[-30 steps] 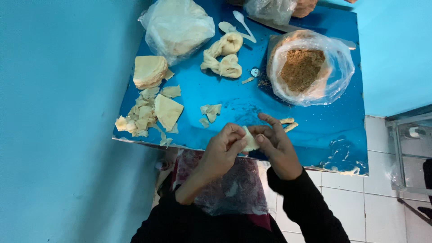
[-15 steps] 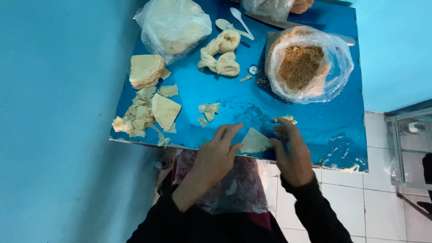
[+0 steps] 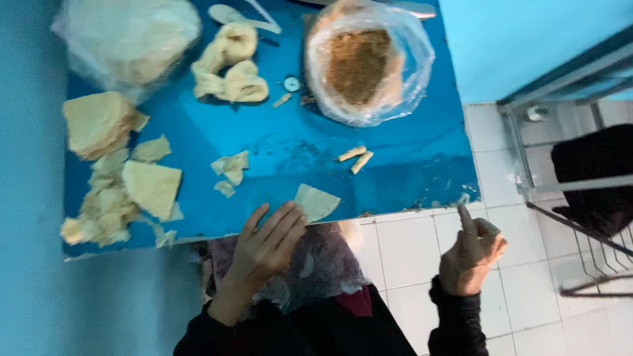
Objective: The person picks up small pieces of dough from a blue work table, folds and rolls them by hand into filled shapes, and occasionally dips a piece into a bowl of brown powder before setting the shaped piece back on the table among other finished dough pieces.
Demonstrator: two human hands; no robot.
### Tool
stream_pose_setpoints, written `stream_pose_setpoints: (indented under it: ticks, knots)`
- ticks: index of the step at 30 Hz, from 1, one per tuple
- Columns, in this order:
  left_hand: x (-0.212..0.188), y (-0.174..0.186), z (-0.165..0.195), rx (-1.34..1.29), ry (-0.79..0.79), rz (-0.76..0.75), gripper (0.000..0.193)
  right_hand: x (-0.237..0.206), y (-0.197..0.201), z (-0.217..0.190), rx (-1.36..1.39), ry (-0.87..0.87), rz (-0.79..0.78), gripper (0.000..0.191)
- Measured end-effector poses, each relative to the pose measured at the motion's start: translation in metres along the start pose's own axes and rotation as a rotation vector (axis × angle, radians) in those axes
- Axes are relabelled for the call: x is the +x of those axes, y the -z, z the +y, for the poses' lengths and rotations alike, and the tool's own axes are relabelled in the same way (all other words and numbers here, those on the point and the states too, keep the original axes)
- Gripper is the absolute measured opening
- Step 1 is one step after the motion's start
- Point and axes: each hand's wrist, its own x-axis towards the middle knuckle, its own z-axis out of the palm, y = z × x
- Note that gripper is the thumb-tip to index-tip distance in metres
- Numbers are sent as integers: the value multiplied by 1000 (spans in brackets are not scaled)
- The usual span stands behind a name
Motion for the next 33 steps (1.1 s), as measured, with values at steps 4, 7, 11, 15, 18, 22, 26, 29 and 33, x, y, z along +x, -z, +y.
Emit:
stream_pose_setpoints:
  ticks: [4,7,11,15,18,22,26,29,33]
  knots:
    - [-8,-25,4,18,-19,0,25,-6,-10,19,-43,-18,-8,63]
    - [-14,-37,10,25,-27,-13,22,-6,-13,19,-166,-2,-42,68]
    - [-17,-39,19,-28,4,11,22,3,2,7,95,-74,-112,59]
    - [-14,-29,25,10,-43,2,31,26,36,-16,612,-150,-272,51]
    - [-10,-19,26,21,-64,10,35,47,32,-58,520,186,-324,59]
    - [-13,0,25,25,-78,-20,35,63,12,-123,350,575,-374,73]
    - [-18,14,20,4,-85,-39,38,69,3,-162,197,799,-433,79]
    - [-21,16,11,14,-71,-2,33,71,-7,-174,90,968,-410,73]
    - [-28,11,2,10,-68,-1,31,75,-25,-180,-57,1104,-311,54]
